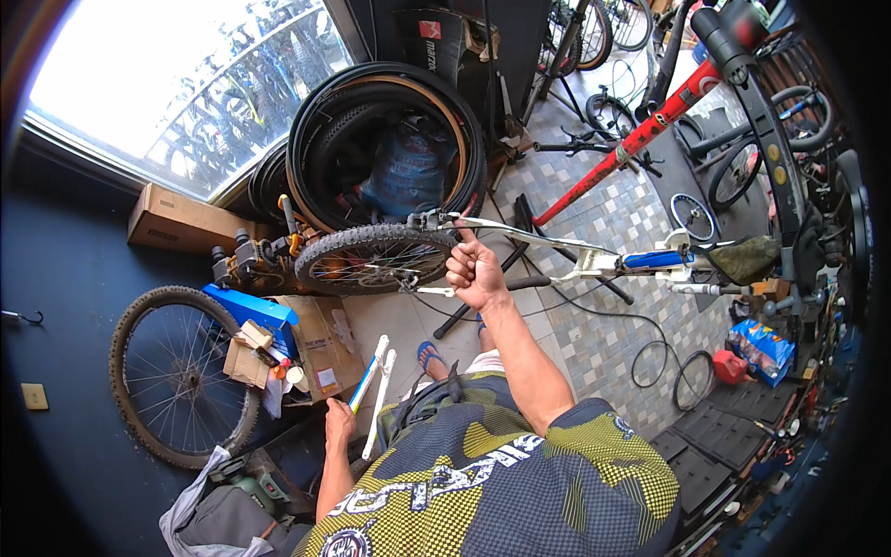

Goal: The person cleans a white bicycle fork with a black cloth, wiping the stanchions and crown area repeatedly. The person then places the fork onto a bicycle frame mounted on a stand and briefly handles a small metal part before returning to the fork.

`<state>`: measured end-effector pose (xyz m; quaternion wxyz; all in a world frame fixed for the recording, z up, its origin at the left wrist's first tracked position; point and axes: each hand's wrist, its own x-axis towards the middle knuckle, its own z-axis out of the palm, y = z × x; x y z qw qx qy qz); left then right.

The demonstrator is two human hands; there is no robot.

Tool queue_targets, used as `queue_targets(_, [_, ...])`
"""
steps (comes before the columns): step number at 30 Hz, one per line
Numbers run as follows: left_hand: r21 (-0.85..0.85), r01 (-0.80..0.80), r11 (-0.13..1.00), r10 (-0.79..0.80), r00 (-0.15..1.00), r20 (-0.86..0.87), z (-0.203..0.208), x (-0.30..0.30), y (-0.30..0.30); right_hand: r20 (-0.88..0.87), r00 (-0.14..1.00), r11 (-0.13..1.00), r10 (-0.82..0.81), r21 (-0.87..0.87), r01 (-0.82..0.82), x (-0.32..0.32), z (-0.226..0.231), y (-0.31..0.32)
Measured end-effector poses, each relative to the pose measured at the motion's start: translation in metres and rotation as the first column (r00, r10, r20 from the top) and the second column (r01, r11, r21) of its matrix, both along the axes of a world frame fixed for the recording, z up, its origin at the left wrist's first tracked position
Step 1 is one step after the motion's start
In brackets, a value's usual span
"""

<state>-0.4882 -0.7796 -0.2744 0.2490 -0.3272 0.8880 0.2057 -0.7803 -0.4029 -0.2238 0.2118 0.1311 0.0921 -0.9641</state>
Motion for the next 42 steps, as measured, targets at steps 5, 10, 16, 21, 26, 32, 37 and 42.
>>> queue_targets(5, [0.014,0.017,1.000,-0.017,1.000,-0.012,0.001,-0.003,0.004,0.048,0.999,0.998,0.003,-0.066,0.000,0.001,0.001,0.004])
queue_targets(10, [-0.004,0.024,1.000,-0.024,1.000,0.000,0.004,-0.008,0.007,0.063,0.998,0.994,-0.011,-0.106,0.018,-0.001,0.003,0.001])
queue_targets(16, [0.001,0.029,1.000,-0.029,1.000,-0.004,0.004,-0.010,0.008,-0.005,1.000,1.000,0.000,-0.004,0.000,-0.001,0.009,-0.004])
queue_targets(21, [0.002,0.010,1.000,-0.010,1.000,-0.003,0.000,-0.007,0.007,0.006,1.000,0.997,0.011,0.079,-0.011,-0.001,0.007,-0.002])
queue_targets(26, [0.014,0.007,1.000,-0.007,1.000,0.002,-0.002,-0.002,0.005,0.034,0.999,0.989,0.010,0.145,-0.015,0.000,0.002,0.000])
queue_targets(32, [0.008,-0.011,1.000,0.011,1.000,0.011,0.000,0.001,0.006,0.012,0.999,0.909,0.034,0.415,-0.036,-0.002,-0.001,0.005])
queue_targets(37, [0.024,-0.009,1.000,0.009,1.000,0.001,0.000,0.001,0.008,-0.070,0.994,0.681,0.082,0.732,-0.005,-0.007,-0.001,0.003])
queue_targets(42, [0.032,-0.006,0.999,0.007,1.000,-0.016,-0.004,0.002,0.009,-0.197,0.971,0.578,0.132,0.812,0.086,-0.010,0.000,0.006])
